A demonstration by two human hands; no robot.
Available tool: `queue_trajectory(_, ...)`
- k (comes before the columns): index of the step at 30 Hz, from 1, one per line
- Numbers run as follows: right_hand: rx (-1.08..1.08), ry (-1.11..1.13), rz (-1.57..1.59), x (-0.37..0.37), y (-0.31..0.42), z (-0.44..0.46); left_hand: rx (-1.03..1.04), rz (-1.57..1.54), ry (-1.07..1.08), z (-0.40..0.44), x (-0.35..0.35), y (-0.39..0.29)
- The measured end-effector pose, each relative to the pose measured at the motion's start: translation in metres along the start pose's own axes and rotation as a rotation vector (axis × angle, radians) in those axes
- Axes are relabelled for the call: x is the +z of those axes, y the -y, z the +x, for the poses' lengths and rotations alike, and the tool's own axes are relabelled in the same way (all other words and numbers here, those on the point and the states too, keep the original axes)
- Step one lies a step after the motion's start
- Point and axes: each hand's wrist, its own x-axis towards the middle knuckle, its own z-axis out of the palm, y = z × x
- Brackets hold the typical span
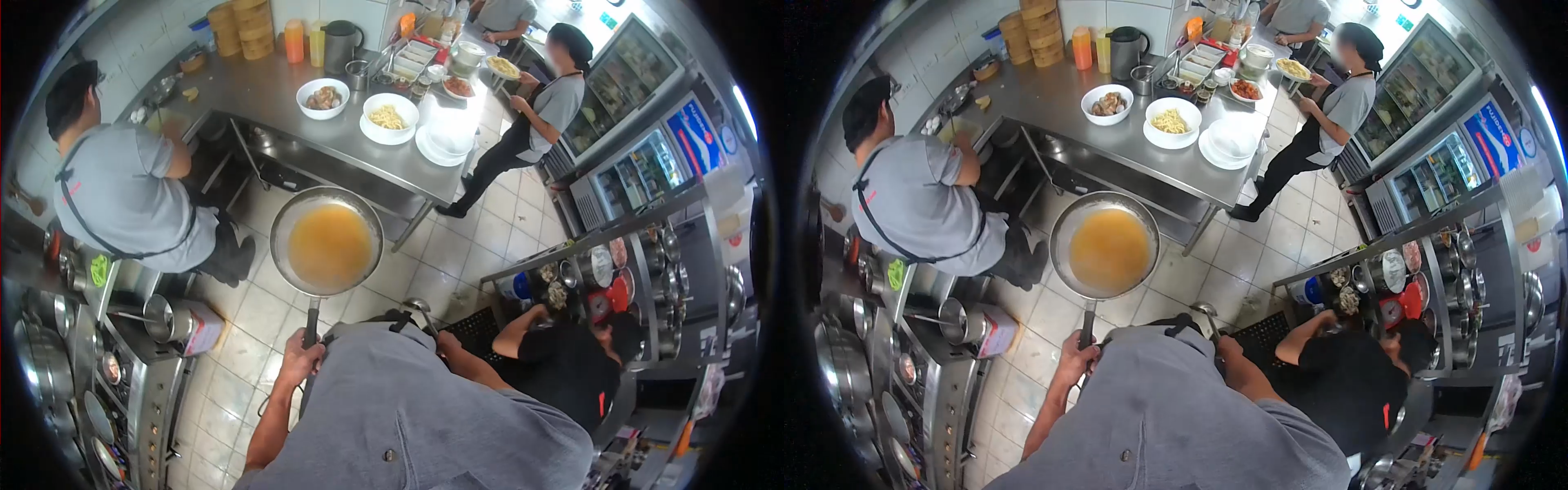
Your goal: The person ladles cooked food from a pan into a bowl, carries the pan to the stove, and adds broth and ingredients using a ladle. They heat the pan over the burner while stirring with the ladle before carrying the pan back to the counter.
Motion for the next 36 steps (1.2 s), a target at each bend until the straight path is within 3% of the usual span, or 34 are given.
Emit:
queue_trajectory(1, 0.105, 0.016, 0.256, 0.002, 0.007, 0.002, -0.004, 0.011, 0.004, 0.0, -0.002, -0.002)
queue_trajectory(2, 0.111, 0.017, 0.267, 0.006, 0.016, 0.007, -0.015, 0.017, 0.011, 0.002, -0.005, -0.004)
queue_trajectory(4, -0.098, -0.274, 0.36, 0.048, -0.006, 0.046, -0.008, 0.058, 0.009, 0.005, -0.007, -0.009)
queue_trajectory(6, -0.214, -0.416, 0.324, 0.063, -0.019, 0.061, 0.025, 0.173, -0.012, 0.009, -0.016, 0.007)
queue_trajectory(8, 0.162, -0.012, 1.27, 0.047, 0.001, 0.023, -0.066, 0.148, 0.022, 0.007, -0.019, -0.002)
queue_trajectory(9, -0.103, -0.241, 0.451, 0.04, -0.003, 0.048, -0.039, 0.083, -0.006, 0.006, -0.02, -0.005)
queue_trajectory(10, -0.067, -0.285, 0.359, 0.013, 0.026, 0.013, -0.069, 0.083, 0.01, 0.004, -0.021, -0.013)
queue_trajectory(14, -0.074, -0.2, 0.295, 0.032, -0.001, 0.06, -0.165, 0.014, -0.004, 0.003, -0.025, -0.028)
queue_trajectory(16, -0.193, -0.352, 0.379, 0.039, -0.011, 0.064, -0.122, 0.035, 0.018, 0.006, -0.029, -0.018)
queue_trajectory(19, -0.113, -0.151, 0.464, 0.041, -0.021, 0.097, -0.128, 0.043, 0.034, 0.008, -0.032, -0.005)
queue_trajectory(21, -0.306, -0.27, 0.37, 0.033, -0.004, 0.092, -0.126, 0.046, 0.053, 0.008, -0.032, -0.009)
queue_trajectory(23, -0.12, -0.187, 0.269, 0.012, 0.027, 0.078, -0.104, 0.05, 0.052, 0.007, -0.031, -0.014)
queue_trajectory(24, -0.171, -0.147, 0.245, 0.028, 0.019, 0.109, -0.091, 0.067, 0.048, 0.008, -0.031, -0.015)
queue_trajectory(28, -0.022, -0.12, 0.481, -0.004, 0.054, 0.056, -0.018, 0.043, 0.033, 0.014, -0.036, -0.015)
queue_trajectory(31, -0.048, -0.171, 0.612, -0.015, 0.059, 0.024, -0.028, 0.105, 0.089, 0.018, -0.043, -0.025)
queue_trajectory(36, -0.279, -0.545, 0.784, 0.003, 0.036, -0.067, -0.013, 0.118, 0.12, 0.03, -0.054, -0.025)
